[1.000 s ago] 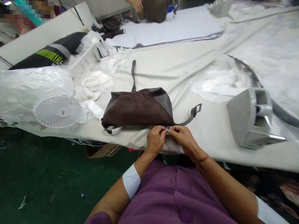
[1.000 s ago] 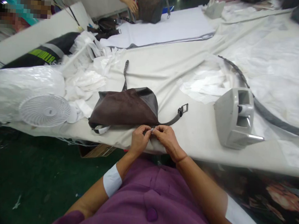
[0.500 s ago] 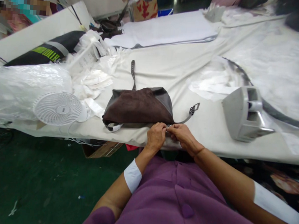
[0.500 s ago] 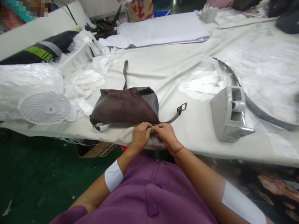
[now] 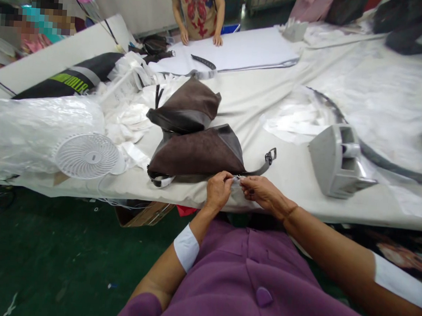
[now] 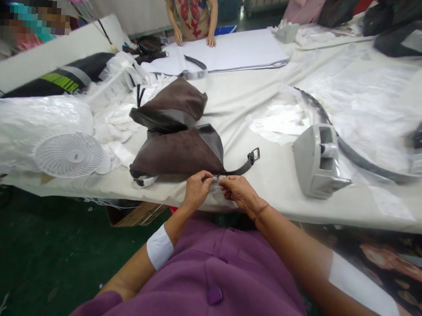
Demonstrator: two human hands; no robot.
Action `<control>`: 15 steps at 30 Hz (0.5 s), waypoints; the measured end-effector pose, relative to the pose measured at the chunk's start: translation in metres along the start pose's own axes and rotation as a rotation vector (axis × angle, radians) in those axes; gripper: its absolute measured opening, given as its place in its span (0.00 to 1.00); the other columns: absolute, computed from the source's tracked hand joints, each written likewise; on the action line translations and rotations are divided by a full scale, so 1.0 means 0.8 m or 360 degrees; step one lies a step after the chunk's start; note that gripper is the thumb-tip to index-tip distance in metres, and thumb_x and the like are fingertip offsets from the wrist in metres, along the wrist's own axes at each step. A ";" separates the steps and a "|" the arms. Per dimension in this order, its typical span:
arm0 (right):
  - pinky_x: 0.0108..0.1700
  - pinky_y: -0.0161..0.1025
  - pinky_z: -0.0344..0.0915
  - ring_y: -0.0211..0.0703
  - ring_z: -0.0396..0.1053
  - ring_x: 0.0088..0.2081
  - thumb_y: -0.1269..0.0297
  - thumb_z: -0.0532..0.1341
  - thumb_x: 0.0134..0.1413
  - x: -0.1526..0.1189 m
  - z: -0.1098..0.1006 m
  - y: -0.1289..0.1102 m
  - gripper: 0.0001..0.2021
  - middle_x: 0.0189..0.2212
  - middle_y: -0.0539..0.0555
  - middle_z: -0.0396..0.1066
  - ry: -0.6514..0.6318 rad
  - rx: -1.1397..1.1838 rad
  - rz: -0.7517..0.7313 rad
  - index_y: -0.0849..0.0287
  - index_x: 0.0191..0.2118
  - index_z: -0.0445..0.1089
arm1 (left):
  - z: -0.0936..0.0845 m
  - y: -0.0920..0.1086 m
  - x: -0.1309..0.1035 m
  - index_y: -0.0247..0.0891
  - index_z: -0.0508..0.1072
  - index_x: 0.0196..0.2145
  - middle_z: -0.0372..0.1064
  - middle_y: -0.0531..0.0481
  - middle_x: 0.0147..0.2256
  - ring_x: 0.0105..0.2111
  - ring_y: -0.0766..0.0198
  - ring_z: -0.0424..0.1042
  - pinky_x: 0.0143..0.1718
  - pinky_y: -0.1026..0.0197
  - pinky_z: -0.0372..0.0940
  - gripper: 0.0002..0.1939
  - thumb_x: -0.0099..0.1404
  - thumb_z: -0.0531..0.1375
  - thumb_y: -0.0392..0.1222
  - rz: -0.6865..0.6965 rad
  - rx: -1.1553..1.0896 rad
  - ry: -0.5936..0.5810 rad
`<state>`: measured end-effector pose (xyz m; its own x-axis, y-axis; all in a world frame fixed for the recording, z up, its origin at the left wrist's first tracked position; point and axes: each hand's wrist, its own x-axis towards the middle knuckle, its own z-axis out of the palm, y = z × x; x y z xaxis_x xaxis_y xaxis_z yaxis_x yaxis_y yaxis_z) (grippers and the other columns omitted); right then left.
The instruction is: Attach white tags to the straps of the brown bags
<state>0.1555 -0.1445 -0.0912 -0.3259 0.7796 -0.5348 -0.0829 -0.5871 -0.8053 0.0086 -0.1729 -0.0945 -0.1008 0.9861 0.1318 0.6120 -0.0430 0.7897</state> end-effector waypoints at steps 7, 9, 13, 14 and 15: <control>0.24 0.31 0.54 0.31 0.57 0.20 0.66 0.64 0.40 -0.009 -0.005 0.002 0.08 0.18 0.45 0.63 0.0012 -0.0185 -0.0524 0.61 0.30 0.69 | 0.009 -0.005 0.000 0.38 0.74 0.29 0.73 0.52 0.28 0.30 0.65 0.69 0.35 0.63 0.61 0.05 0.59 0.58 0.38 -0.0075 -0.0179 0.0023; 0.25 0.33 0.56 0.32 0.57 0.20 0.65 0.63 0.42 -0.002 -0.004 0.007 0.08 0.18 0.45 0.62 0.0041 -0.0299 -0.0620 0.60 0.32 0.70 | 0.013 -0.008 0.001 0.37 0.74 0.28 0.72 0.51 0.28 0.29 0.65 0.69 0.34 0.63 0.60 0.05 0.58 0.58 0.38 -0.0122 -0.0284 0.0027; 0.28 0.34 0.57 0.36 0.61 0.23 0.64 0.61 0.45 0.012 -0.006 0.018 0.08 0.19 0.46 0.65 0.0161 -0.0649 -0.0790 0.59 0.34 0.73 | 0.021 -0.015 0.001 0.36 0.75 0.28 0.71 0.51 0.26 0.27 0.66 0.66 0.31 0.64 0.59 0.06 0.56 0.59 0.39 -0.0284 -0.0528 0.0012; 0.29 0.35 0.58 0.36 0.62 0.24 0.64 0.61 0.45 0.015 -0.006 0.020 0.09 0.21 0.47 0.67 0.0197 -0.0715 -0.0833 0.59 0.34 0.73 | 0.024 -0.017 0.001 0.35 0.75 0.28 0.71 0.51 0.26 0.27 0.66 0.66 0.31 0.64 0.59 0.06 0.55 0.60 0.39 -0.0325 -0.0601 0.0023; 0.30 0.35 0.59 0.37 0.63 0.25 0.65 0.60 0.46 0.017 -0.006 0.021 0.09 0.23 0.48 0.69 0.0229 -0.0766 -0.0871 0.58 0.35 0.74 | 0.026 -0.017 0.000 0.35 0.75 0.28 0.71 0.51 0.26 0.27 0.67 0.66 0.31 0.64 0.59 0.06 0.54 0.60 0.39 -0.0365 -0.0682 0.0038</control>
<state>0.1545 -0.1429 -0.1133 -0.2268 0.9736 -0.0264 0.2345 0.0283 -0.9717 0.0164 -0.1690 -0.1180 -0.2161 0.9742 -0.0647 0.1941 0.1078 0.9750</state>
